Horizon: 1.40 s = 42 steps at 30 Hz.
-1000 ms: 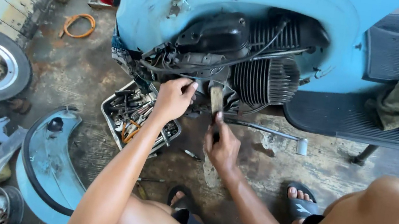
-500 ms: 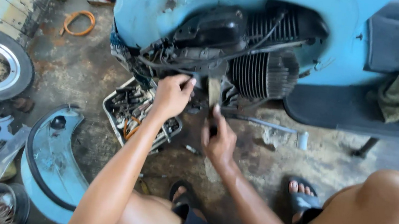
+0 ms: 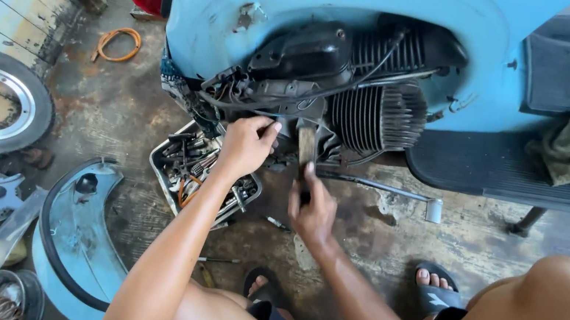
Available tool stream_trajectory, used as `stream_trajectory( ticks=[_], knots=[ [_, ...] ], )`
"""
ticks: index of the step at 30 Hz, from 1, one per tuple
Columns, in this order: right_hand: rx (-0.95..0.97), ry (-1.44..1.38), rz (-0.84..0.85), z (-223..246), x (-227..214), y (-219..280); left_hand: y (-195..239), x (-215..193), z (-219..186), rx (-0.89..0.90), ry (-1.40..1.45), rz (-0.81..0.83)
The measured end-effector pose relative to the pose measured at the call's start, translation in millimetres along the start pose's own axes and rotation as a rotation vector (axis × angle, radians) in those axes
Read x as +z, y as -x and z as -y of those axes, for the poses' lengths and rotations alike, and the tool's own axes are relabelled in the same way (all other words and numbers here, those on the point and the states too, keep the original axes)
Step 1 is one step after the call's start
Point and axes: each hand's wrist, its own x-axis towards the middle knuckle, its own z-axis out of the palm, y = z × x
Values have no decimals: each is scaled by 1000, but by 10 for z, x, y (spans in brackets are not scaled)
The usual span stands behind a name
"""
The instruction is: The person sits on the floor beside a blue scooter with its engine exposed and files a metal engine component using a flat file, holding the part steady with the other hand. They continue filing the same component throughout the episode, occasionally repositioning the file against the part.
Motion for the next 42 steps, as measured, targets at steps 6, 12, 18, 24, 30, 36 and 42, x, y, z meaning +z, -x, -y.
stream_trajectory(
  ticks=[6, 12, 18, 24, 30, 36, 42],
  knots=[
    [76, -230, -102, 56, -149, -136, 37, -41, -32, 88, -28, -12],
    [150, -396, -192, -583, -116, 386, 24, -49, -34, 44, 73, -9],
    [158, -397, -193, -669, -182, 296, 36, -69, -69, 100, 42, -42],
    [158, -420, -184, -706, -132, 339, 51, -60, -58, 108, 48, -41],
    [169, -393, -143, -644, -156, 276, 47, -55, -59, 102, 113, -49],
    [165, -381, -138, -634, -171, 308, 38, -52, -35, 136, 97, -58],
    [183, -357, -52, -528, -235, 229, 12, -65, -21, 47, 113, 4]
  ],
)
